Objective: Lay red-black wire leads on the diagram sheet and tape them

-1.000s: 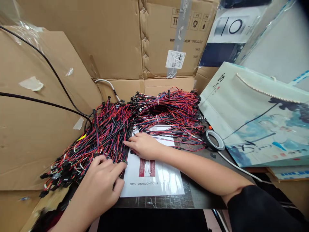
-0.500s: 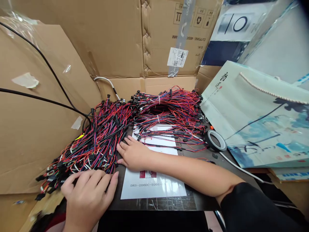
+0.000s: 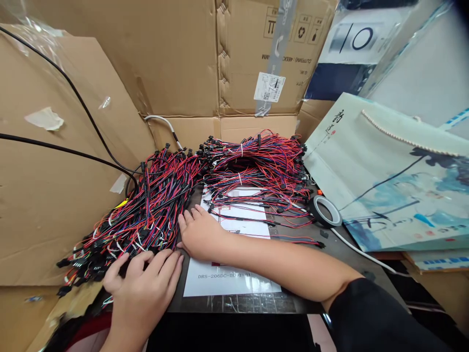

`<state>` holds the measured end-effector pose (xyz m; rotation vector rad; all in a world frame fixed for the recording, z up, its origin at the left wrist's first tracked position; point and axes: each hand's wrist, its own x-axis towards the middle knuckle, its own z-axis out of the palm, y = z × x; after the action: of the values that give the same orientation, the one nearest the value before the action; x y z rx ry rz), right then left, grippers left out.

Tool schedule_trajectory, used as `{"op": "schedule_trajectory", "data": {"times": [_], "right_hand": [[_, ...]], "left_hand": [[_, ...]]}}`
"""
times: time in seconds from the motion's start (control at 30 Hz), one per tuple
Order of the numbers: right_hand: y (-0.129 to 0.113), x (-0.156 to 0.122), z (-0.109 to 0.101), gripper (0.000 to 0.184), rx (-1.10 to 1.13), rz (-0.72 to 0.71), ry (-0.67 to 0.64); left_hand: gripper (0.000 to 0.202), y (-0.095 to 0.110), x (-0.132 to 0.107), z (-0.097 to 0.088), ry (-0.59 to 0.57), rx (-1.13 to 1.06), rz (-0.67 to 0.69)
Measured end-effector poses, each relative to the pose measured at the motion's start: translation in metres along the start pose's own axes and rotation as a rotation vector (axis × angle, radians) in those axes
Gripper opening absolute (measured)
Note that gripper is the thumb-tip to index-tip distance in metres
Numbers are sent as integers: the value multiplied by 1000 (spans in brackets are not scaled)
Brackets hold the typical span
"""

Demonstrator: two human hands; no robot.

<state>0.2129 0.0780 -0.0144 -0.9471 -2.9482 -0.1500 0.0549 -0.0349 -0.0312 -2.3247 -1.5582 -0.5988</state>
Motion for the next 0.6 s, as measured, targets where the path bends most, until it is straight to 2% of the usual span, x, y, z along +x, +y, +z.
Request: {"op": "schedule_trajectory", "data": {"times": [0.1, 0.2, 0.4, 0.6], "right_hand": [[-1, -8, -6, 64, -10, -6, 18], [-4, -17, -10, 55, -10, -16, 62], [-13, -33, -8, 53, -73, -32, 108], [-17, -54, -9, 55, -45, -42, 164]], "left_hand": [[27, 2, 0, 3, -12, 186, 52], [28, 5, 1, 2, 3, 224, 68], [30, 11, -2, -5, 175, 277, 133], [44, 20, -5, -10, 327, 208, 95]]}}
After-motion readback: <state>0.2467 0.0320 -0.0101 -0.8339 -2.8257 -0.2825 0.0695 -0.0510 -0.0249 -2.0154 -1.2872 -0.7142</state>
